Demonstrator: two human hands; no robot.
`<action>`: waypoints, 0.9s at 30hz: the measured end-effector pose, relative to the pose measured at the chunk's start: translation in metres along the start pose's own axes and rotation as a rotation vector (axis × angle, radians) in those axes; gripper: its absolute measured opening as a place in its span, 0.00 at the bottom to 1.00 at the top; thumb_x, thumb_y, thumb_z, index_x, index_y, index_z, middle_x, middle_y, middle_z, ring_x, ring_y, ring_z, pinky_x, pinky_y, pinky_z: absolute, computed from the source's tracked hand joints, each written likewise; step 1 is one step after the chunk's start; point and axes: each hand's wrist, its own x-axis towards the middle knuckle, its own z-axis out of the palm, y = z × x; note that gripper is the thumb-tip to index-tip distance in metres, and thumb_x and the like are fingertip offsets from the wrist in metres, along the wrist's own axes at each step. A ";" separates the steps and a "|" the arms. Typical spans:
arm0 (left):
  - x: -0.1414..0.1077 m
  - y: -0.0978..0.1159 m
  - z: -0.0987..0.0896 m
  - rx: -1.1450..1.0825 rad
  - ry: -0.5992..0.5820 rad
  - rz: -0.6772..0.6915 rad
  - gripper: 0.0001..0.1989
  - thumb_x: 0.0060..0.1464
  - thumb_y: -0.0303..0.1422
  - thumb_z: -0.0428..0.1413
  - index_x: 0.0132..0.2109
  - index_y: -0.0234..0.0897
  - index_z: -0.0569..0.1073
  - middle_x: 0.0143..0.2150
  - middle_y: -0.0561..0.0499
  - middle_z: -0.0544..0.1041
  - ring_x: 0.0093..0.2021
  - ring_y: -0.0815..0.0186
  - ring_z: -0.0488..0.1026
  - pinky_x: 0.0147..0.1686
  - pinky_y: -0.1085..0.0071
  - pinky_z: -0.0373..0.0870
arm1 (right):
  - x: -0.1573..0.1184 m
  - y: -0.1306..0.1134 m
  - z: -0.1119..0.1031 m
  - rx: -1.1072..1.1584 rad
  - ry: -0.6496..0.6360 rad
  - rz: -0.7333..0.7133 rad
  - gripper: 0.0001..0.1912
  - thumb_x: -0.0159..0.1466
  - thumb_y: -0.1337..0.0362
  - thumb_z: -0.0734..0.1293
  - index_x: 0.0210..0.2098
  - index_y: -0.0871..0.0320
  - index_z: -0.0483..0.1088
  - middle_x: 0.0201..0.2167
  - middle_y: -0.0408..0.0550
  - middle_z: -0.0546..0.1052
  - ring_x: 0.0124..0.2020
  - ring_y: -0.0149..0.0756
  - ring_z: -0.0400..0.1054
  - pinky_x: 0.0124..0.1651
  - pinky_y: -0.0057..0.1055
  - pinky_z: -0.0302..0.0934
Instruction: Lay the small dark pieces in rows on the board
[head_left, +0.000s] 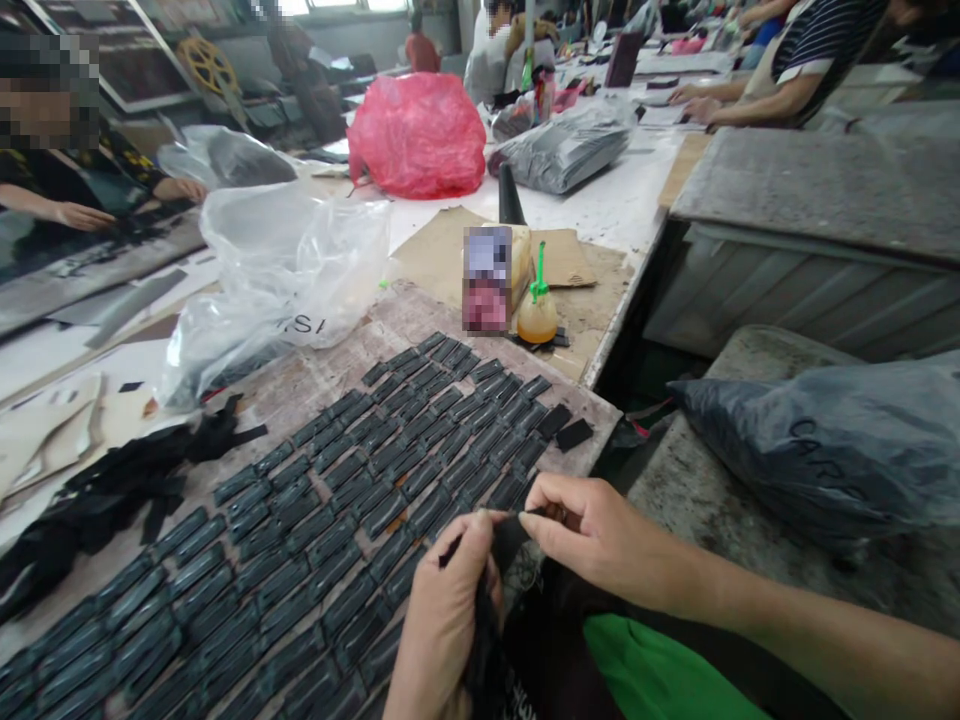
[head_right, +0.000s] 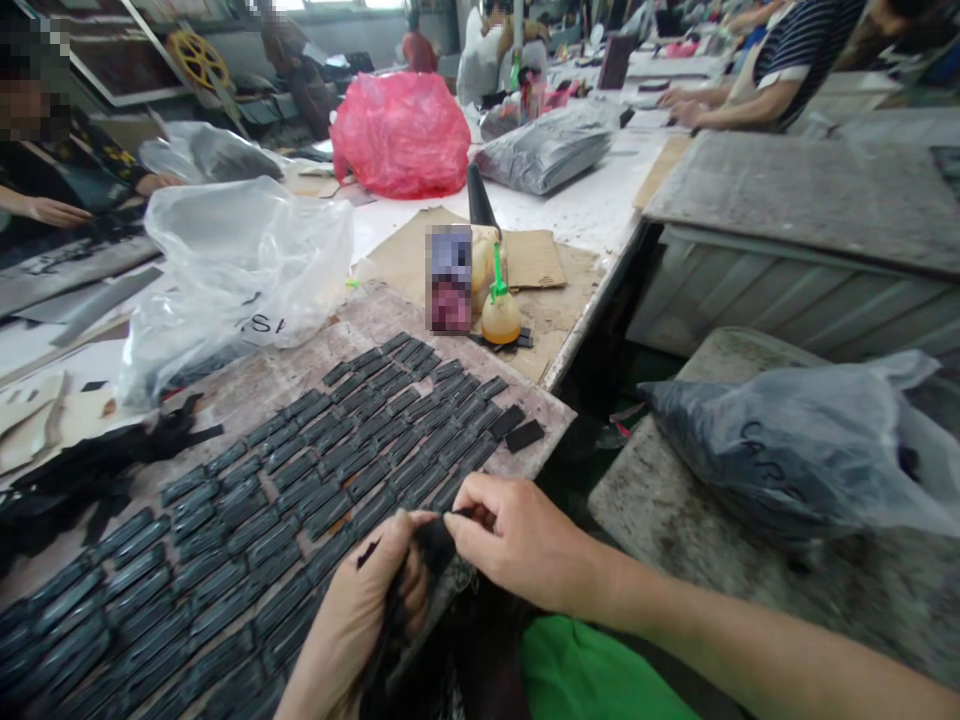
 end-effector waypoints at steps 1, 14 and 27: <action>-0.002 -0.004 -0.001 0.064 0.001 0.001 0.24 0.40 0.50 0.63 0.35 0.35 0.71 0.16 0.60 0.56 0.16 0.76 0.50 0.15 0.79 0.49 | -0.003 0.003 0.000 0.004 -0.017 0.014 0.08 0.61 0.63 0.61 0.26 0.60 0.63 0.19 0.37 0.61 0.22 0.26 0.54 0.23 0.22 0.48; 0.014 -0.028 0.015 0.932 0.191 0.316 0.11 0.55 0.40 0.49 0.31 0.39 0.68 0.25 0.51 0.71 0.26 0.64 0.64 0.30 0.70 0.57 | -0.014 0.042 0.002 -0.390 0.284 -0.011 0.08 0.61 0.66 0.62 0.25 0.57 0.62 0.22 0.40 0.67 0.25 0.30 0.61 0.28 0.26 0.52; 0.028 -0.019 0.027 1.265 0.295 0.368 0.08 0.55 0.33 0.46 0.31 0.40 0.68 0.25 0.46 0.73 0.26 0.58 0.69 0.22 0.71 0.53 | 0.008 0.046 -0.001 -0.739 0.330 -0.123 0.06 0.62 0.68 0.62 0.28 0.57 0.63 0.27 0.44 0.71 0.31 0.35 0.66 0.33 0.30 0.54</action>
